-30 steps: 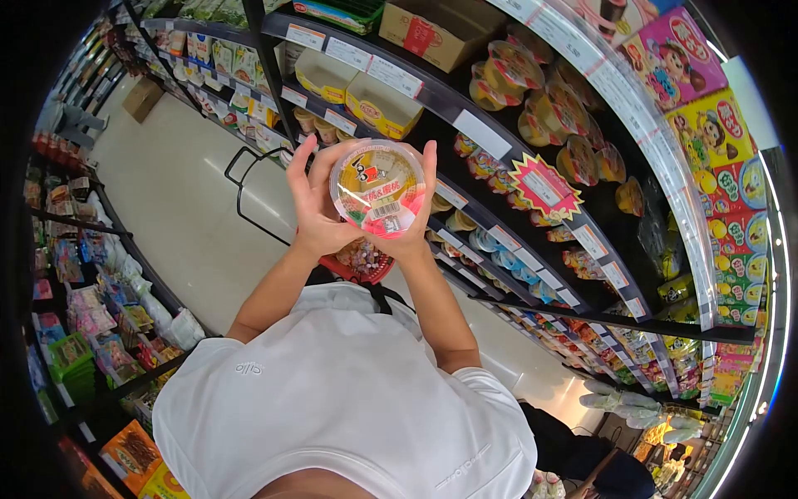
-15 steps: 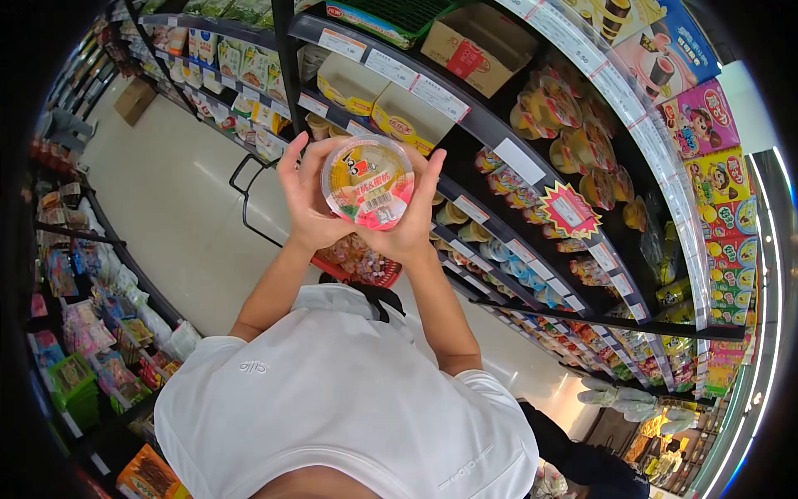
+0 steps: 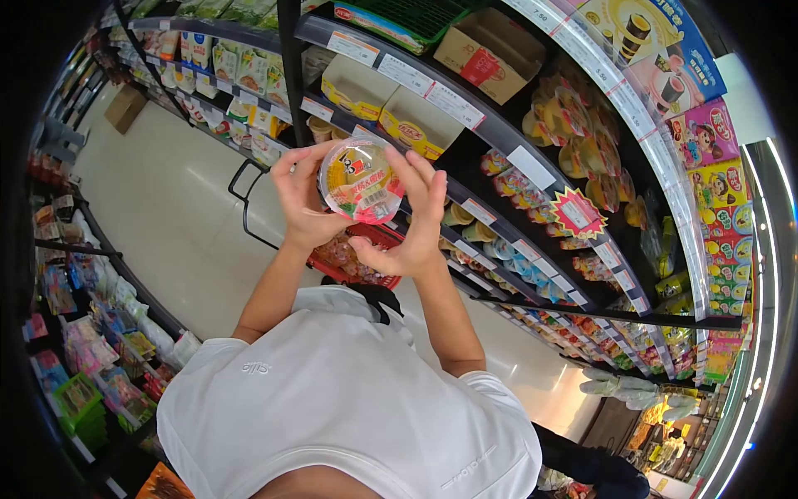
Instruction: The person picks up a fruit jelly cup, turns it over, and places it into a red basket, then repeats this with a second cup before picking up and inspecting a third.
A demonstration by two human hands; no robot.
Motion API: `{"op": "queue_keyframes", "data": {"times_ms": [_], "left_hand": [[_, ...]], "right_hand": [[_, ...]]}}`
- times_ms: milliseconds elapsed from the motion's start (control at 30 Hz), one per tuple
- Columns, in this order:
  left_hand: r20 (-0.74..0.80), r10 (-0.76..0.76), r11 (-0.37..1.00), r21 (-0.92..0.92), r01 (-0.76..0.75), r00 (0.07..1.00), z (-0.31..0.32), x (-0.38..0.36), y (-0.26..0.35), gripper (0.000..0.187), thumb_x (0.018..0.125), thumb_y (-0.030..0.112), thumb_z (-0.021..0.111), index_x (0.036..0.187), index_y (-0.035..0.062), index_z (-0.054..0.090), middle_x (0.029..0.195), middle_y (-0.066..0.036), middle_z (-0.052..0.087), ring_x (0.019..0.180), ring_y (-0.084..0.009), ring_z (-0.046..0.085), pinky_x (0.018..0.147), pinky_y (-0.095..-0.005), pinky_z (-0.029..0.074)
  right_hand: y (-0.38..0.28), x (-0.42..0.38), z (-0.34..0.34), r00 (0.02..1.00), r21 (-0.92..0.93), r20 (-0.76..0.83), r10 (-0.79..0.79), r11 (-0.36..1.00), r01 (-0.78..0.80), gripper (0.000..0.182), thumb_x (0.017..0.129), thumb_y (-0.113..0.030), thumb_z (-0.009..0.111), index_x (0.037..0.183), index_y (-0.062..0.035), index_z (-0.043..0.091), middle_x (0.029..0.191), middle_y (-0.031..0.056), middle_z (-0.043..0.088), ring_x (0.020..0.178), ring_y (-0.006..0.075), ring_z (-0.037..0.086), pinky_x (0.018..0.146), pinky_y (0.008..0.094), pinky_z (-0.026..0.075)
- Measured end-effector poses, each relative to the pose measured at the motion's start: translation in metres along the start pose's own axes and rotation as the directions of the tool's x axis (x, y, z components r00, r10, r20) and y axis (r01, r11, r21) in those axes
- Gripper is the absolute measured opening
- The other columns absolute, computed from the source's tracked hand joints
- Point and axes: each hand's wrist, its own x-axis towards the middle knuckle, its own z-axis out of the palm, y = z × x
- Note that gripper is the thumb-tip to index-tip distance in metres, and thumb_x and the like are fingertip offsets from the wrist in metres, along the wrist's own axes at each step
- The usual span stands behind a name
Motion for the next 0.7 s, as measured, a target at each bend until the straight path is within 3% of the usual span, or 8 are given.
{"op": "queue_keyframes", "data": {"times_ms": [67, 167, 267, 700], "left_hand": [[0.005, 0.012, 1.0, 0.011, -0.012, 1.0, -0.001, 0.001, -0.002, 0.094, 0.06, 0.009, 0.09, 0.132, 0.0083, 0.029, 0.127, -0.023, 0.053, 0.115, -0.0312, 0.055, 0.097, -0.0426, 0.043], [0.015, 0.03, 1.0, 0.002, -0.03, 0.999, -0.002, 0.001, -0.008, 0.091, 0.061, 0.011, 0.09, 0.13, 0.0088, 0.031, 0.126, -0.022, 0.053, 0.114, -0.0311, 0.056, 0.096, -0.0429, 0.043], [0.022, 0.061, 0.998, 0.007, -0.061, 0.998, 0.0, 0.002, -0.01, 0.089, 0.061, 0.013, 0.09, 0.128, 0.0088, 0.031, 0.124, -0.021, 0.053, 0.113, -0.0307, 0.056, 0.096, -0.0433, 0.043], [0.04, 0.055, 0.998, 0.007, -0.055, 0.998, 0.002, 0.001, -0.01, 0.091, 0.058, 0.01, 0.092, 0.126, 0.0085, 0.031, 0.122, -0.02, 0.054, 0.114, -0.0306, 0.056, 0.097, -0.0437, 0.044]], "right_hand": [[-0.003, -0.002, 0.003, 0.998, -0.077, 0.039, 0.055, 0.996, -0.052, 0.125, 0.065, -0.029, 0.083, 0.151, 0.0011, -0.002, 0.139, 0.0258, 0.049, 0.128, 0.0414, 0.042, 0.102, 0.0478, 0.03], [0.0, -0.005, 0.007, 0.996, -0.115, 0.047, 0.081, 0.99, -0.075, 0.121, 0.065, -0.033, 0.083, 0.15, 0.0019, 0.004, 0.139, 0.02, 0.051, 0.13, 0.0402, 0.042, 0.106, 0.048, 0.024], [-0.007, 0.002, 0.001, 0.993, -0.26, 0.079, 0.088, 0.963, -0.064, 0.115, 0.067, -0.035, 0.081, 0.149, 0.0041, 0.011, 0.137, 0.0178, 0.055, 0.129, 0.0374, 0.044, 0.105, 0.0474, 0.025], [-0.018, 0.001, 0.006, 0.997, -0.269, 0.032, 0.07, 0.961, -0.059, 0.104, 0.066, -0.034, 0.08, 0.143, 0.0112, 0.027, 0.129, 0.02, 0.06, 0.122, 0.03, 0.051, 0.103, 0.045, 0.031]]}}
